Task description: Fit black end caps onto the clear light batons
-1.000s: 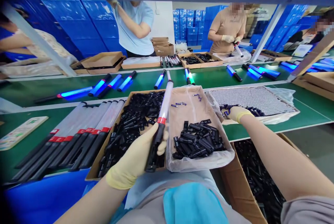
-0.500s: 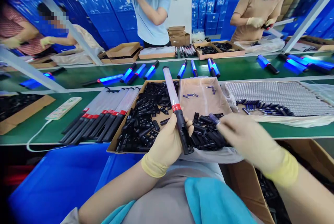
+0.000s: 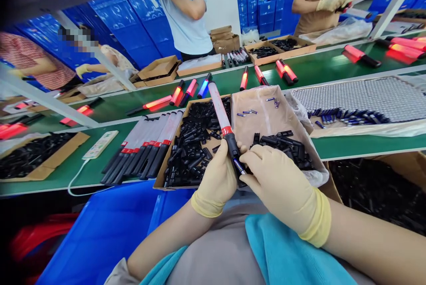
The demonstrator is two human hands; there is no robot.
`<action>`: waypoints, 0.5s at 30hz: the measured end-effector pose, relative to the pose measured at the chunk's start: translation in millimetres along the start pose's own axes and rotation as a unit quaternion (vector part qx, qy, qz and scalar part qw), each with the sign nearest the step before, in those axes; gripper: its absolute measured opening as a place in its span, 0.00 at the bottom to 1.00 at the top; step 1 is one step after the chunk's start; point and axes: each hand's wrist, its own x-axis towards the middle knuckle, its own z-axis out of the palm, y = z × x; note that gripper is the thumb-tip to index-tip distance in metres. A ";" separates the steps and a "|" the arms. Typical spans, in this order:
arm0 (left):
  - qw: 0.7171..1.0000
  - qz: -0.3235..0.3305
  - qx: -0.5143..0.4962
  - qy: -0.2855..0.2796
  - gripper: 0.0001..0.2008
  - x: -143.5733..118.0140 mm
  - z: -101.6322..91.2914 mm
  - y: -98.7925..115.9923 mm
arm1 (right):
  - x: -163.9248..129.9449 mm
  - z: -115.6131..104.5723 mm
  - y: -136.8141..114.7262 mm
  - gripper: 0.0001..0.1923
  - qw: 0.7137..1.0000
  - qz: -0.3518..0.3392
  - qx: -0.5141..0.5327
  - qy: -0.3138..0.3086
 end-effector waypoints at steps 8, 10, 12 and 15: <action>0.995 -0.067 -0.023 0.072 0.14 2.7 7.3 11.5 | -3.1 2.7 -15.1 0.16 0.998 -0.027 0.047 0.016; 0.995 -0.065 -0.034 0.068 0.16 4.4 6.2 13.9 | -3.2 1.3 -19.7 0.19 0.997 -0.014 0.070 0.007; 0.996 -0.053 -0.028 0.060 0.15 5.3 6.1 15.8 | -3.4 0.6 -19.5 0.20 0.996 -0.020 0.084 0.008; 0.998 -0.038 -0.007 0.054 0.13 4.7 8.5 18.1 | -1.9 -2.8 10.3 0.20 0.994 -0.030 0.099 0.038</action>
